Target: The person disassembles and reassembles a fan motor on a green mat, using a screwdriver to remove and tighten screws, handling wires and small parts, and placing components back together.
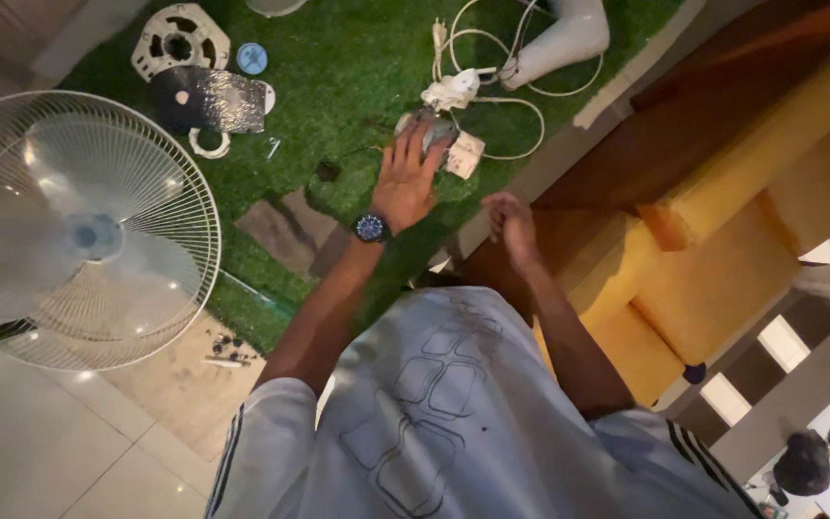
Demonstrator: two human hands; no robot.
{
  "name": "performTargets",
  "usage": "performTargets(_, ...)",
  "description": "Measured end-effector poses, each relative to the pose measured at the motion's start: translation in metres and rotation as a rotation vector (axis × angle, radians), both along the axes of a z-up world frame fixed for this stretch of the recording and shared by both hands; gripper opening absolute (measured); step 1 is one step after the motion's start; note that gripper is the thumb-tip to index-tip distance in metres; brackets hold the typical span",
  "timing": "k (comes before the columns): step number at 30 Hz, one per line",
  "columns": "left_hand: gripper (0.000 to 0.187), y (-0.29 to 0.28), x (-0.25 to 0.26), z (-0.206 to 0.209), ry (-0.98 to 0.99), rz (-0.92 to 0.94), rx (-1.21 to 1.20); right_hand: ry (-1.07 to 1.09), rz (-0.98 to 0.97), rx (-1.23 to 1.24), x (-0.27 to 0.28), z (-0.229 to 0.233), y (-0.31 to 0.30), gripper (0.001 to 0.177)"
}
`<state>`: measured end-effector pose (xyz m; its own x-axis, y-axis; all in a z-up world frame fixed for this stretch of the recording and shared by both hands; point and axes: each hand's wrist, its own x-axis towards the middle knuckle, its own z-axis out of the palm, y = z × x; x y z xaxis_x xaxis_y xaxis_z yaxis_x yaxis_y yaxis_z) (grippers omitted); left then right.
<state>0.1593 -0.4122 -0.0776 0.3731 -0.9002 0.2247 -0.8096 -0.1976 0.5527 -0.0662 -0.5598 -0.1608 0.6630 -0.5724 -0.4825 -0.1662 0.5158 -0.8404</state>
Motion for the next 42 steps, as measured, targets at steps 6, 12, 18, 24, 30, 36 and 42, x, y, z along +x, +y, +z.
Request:
performTargets(6,0.061,-0.030,0.000,-0.052,-0.444,0.115,0.036,0.253,0.204,-0.472,0.042,-0.039,-0.010,0.048)
performTargets(12,0.059,-0.045,0.008,-0.074,-0.452,0.153,0.066,0.085,0.113,-0.534,0.076,-0.048,-0.003,0.035)
performTargets(18,0.087,-0.048,0.022,-0.042,-0.170,0.064,0.133,-0.043,0.249,-0.652,0.086,0.004,-0.021,0.029)
performTargets(24,0.086,-0.046,0.050,0.003,0.176,0.101,0.061,0.207,0.465,-1.040,0.113,0.088,-0.053,0.037)
performTargets(30,0.090,-0.038,0.068,0.016,0.364,0.188,-0.036,-0.017,0.681,-1.286,0.161,0.128,-0.075,0.038)
performTargets(36,0.092,-0.031,0.081,0.013,0.412,0.249,-0.068,0.287,0.910,-0.872,0.194,0.118,-0.097,0.053)
performTargets(42,0.093,-0.029,0.083,0.017,0.488,0.237,-0.002,0.302,0.766,-0.707,0.188,0.118,-0.095,0.063)
